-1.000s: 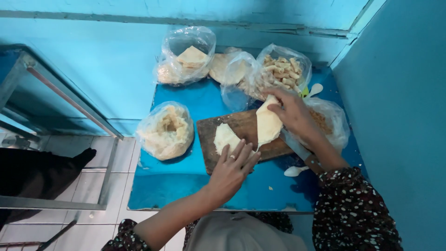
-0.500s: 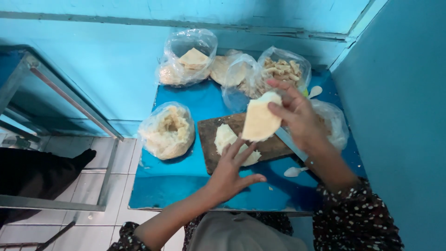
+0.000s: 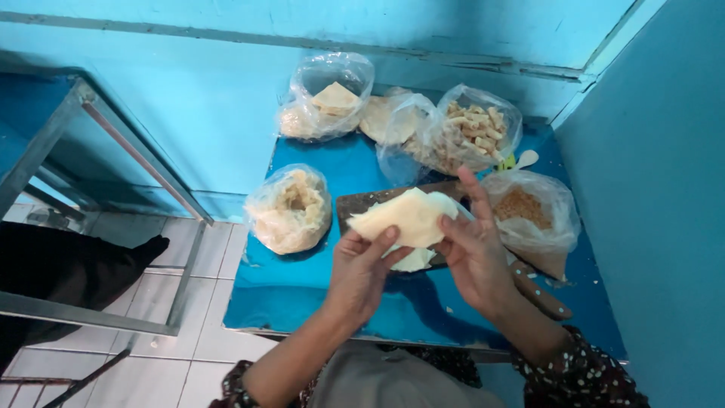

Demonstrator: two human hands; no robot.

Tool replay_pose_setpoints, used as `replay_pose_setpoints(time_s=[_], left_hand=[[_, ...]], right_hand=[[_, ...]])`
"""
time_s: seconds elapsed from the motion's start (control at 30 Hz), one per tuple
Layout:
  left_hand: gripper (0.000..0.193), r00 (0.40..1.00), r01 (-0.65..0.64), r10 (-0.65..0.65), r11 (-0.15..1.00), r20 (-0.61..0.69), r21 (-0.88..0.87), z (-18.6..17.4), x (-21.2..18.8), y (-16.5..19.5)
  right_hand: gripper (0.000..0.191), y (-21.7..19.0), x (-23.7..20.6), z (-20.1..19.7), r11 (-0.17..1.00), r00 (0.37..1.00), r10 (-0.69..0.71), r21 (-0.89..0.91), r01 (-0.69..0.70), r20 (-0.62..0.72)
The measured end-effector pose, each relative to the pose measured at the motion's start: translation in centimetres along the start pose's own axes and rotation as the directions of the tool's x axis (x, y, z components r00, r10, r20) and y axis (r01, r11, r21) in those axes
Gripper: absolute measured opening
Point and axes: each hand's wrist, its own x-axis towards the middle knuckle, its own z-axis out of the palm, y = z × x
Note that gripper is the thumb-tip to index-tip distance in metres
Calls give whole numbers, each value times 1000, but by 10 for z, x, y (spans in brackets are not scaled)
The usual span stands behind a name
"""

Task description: The person presses and flattens pieces of dough into round discs on a small blue table, stacking the finished discs on a cutting board. They then cut one thick dough disc into smaller pieces with a knife and place the cut pieces into a plastic bag.

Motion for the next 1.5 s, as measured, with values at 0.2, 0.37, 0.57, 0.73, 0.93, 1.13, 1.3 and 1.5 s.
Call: replay_pose_setpoints(time_s=[0.2, 0.37, 0.57, 0.73, 0.93, 1.13, 1.3, 1.5], left_hand=[[24, 948, -191, 35, 858, 316, 477, 22, 11, 59], [27, 900, -17, -234, 824, 368, 566, 49, 44, 83], [32, 928, 71, -306, 702, 210, 708, 21, 71, 81], [42, 957, 91, -261, 677, 123, 731, -34, 87, 55], [52, 990, -86, -82, 293, 114, 952, -63, 100, 33], [52, 923, -375, 83, -19, 376, 927, -72, 101, 25], [55, 908, -408, 92, -20, 408, 913, -75, 101, 21], [58, 888, -428, 56, -263, 457, 864, -71, 97, 22]], right_hand=[[89, -3, -2, -17, 984, 963, 150, 63, -168, 226], [101, -4, 8, -17, 975, 894, 174, 59, -216, 413], [67, 0, 6, -42, 948, 938, 315, -105, -302, 144], [59, 33, 13, -60, 859, 928, 371, -371, -352, -21], [64, 50, 16, -57, 740, 968, 252, -642, -202, -14], [54, 47, 7, -48, 635, 971, 227, -744, -210, -81], [49, 45, 5, -51, 573, 965, 232, -784, -238, -123], [39, 35, 2, -47, 318, 987, 152, -943, -103, -57]])
